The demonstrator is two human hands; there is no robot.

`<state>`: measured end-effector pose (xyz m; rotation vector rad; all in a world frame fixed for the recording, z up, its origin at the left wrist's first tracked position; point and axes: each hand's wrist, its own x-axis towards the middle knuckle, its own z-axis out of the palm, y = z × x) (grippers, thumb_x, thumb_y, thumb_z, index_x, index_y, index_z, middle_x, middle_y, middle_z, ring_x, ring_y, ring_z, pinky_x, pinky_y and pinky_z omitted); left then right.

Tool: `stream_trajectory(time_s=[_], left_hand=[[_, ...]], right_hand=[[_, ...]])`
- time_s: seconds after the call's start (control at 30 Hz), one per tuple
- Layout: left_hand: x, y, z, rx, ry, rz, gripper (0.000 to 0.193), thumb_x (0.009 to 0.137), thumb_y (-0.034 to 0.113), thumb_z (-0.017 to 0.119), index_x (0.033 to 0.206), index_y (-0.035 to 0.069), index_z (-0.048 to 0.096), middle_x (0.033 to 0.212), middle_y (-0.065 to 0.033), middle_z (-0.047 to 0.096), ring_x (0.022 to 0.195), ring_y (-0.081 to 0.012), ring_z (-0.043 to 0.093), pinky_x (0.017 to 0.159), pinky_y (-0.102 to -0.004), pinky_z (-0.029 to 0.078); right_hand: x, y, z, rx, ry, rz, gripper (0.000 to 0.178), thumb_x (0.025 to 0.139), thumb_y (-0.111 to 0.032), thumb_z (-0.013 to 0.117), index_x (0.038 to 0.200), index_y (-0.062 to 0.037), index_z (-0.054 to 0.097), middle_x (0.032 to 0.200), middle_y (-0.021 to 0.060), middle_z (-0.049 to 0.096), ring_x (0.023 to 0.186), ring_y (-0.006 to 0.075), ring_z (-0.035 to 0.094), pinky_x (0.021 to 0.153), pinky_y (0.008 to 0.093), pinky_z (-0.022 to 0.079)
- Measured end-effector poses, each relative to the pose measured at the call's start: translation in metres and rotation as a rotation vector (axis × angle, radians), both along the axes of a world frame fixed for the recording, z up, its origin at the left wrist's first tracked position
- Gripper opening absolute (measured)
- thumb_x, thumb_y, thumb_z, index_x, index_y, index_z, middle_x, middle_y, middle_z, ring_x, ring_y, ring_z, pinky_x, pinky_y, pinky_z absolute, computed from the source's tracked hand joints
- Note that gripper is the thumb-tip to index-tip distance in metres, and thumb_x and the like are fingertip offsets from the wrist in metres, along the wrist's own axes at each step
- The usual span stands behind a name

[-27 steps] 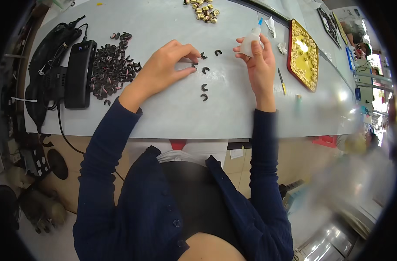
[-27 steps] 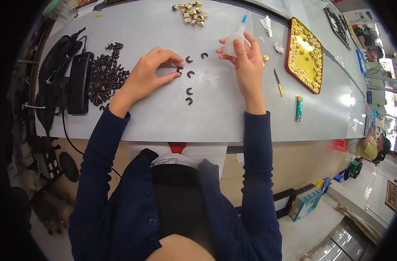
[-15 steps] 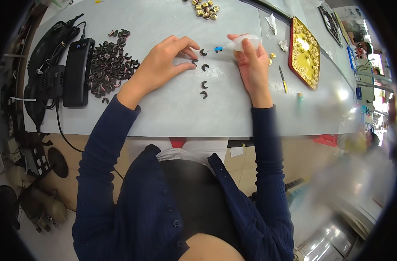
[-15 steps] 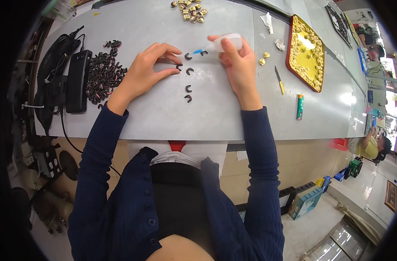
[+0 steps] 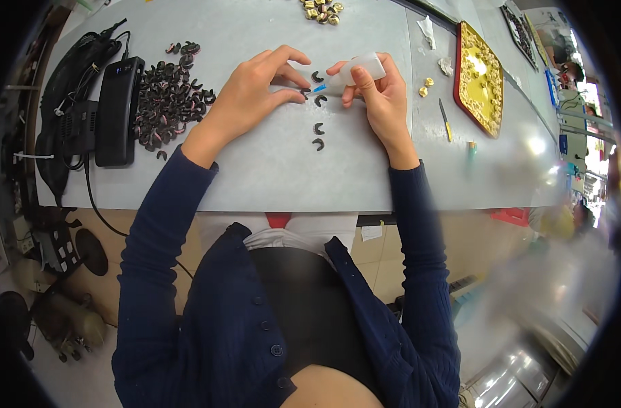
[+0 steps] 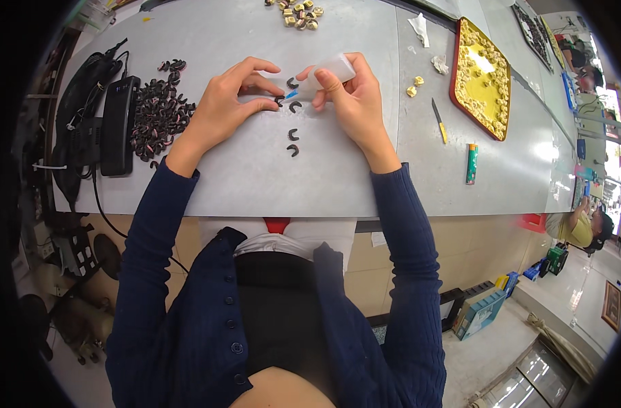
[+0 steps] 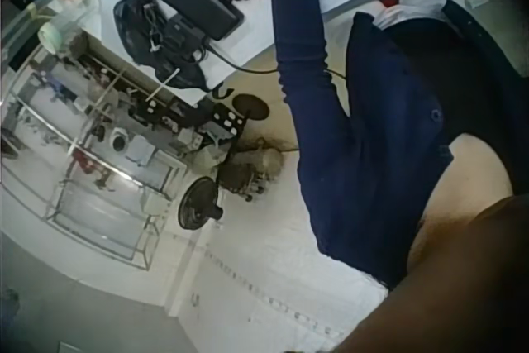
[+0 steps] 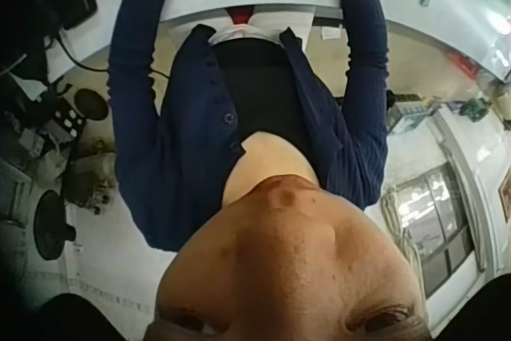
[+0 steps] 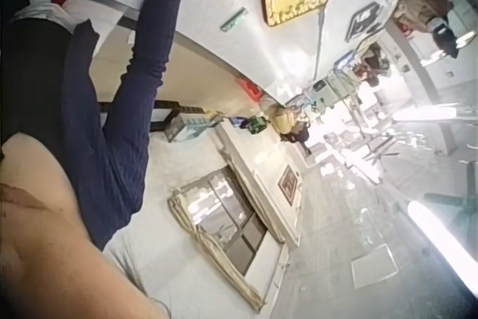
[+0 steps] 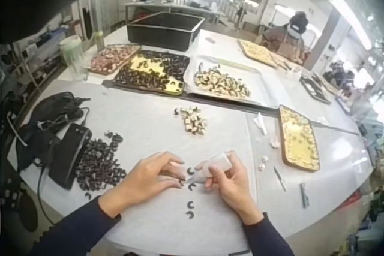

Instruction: The person applies glue from a bottle onto small curved pieces, joins them to miniature white pieces to assemble toy components, and sorts more pieces on the table.

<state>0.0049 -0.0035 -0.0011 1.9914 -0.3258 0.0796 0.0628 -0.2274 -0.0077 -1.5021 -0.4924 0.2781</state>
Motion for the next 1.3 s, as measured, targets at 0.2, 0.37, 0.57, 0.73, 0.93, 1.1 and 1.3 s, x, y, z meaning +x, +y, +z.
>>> stream_trajectory(time_s=[0.2,0.37,0.57,0.73,0.93,1.1,1.3], left_hand=[[-0.001,0.001,0.0,-0.002,-0.003,-0.002,0.04,0.081,0.003,0.076,0.116,0.006,0.057,0.095,-0.0079,0.073,0.093,-0.0224,0.072,0.086,-0.0316,0.056],[-0.003,0.0,-0.001,-0.018,0.022,-0.011,0.039,0.081,0.003,0.075,0.115,0.006,0.057,0.096,-0.0083,0.073,0.094,-0.0226,0.072,0.085,-0.0316,0.056],[-0.002,0.001,-0.003,0.0,-0.001,-0.01,0.038,0.081,0.002,0.075,0.114,0.005,0.057,0.096,-0.0081,0.073,0.093,-0.0228,0.072,0.086,-0.0319,0.056],[0.002,0.0,-0.005,0.005,-0.009,-0.006,0.038,0.081,0.003,0.075,0.114,0.006,0.057,0.096,-0.0076,0.073,0.093,-0.022,0.071,0.085,-0.0317,0.056],[0.005,0.002,0.001,-0.02,-0.028,0.005,0.038,0.08,0.003,0.075,0.114,0.006,0.059,0.094,-0.0076,0.073,0.091,-0.022,0.071,0.084,-0.0317,0.056],[-0.001,0.001,-0.011,-0.025,-0.03,0.012,0.038,0.079,0.001,0.075,0.113,0.006,0.06,0.093,-0.0076,0.072,0.09,-0.0223,0.071,0.084,-0.0319,0.055],[-0.009,0.001,0.0,-0.039,0.028,-0.011,0.041,0.077,-0.004,0.076,0.114,0.002,0.058,0.099,-0.0106,0.071,0.095,-0.022,0.073,0.084,-0.0312,0.056]], right_hand=[[-0.001,0.001,0.0,-0.011,-0.015,0.007,0.026,0.103,-0.027,0.058,0.109,-0.0029,0.048,0.105,0.0185,0.071,0.065,0.0105,0.059,0.064,0.0248,0.054],[-0.003,0.0,-0.002,-0.014,-0.011,0.007,0.027,0.102,-0.026,0.059,0.109,-0.003,0.048,0.105,0.0185,0.071,0.065,0.0108,0.059,0.064,0.0251,0.054],[-0.002,-0.001,-0.003,-0.03,-0.017,0.017,0.026,0.102,-0.025,0.059,0.109,-0.0031,0.048,0.104,0.0189,0.071,0.065,0.0107,0.058,0.064,0.0256,0.053],[0.003,-0.002,-0.003,-0.027,-0.019,0.026,0.024,0.102,-0.023,0.059,0.108,-0.0034,0.047,0.104,0.019,0.071,0.065,0.0104,0.058,0.063,0.0248,0.052],[0.003,0.001,0.005,0.0,0.007,-0.006,0.018,0.102,-0.016,0.058,0.108,-0.0023,0.048,0.103,0.0184,0.071,0.062,0.0099,0.057,0.059,0.0239,0.051],[-0.005,0.002,-0.002,0.026,0.066,-0.018,0.017,0.1,-0.014,0.059,0.104,-0.0035,0.046,0.101,0.0175,0.07,0.062,0.0095,0.057,0.057,0.0238,0.05],[-0.006,-0.001,0.003,0.1,0.07,-0.12,0.019,0.103,-0.021,0.057,0.104,-0.0051,0.046,0.102,0.0164,0.069,0.061,0.0086,0.053,0.057,0.0215,0.045]])
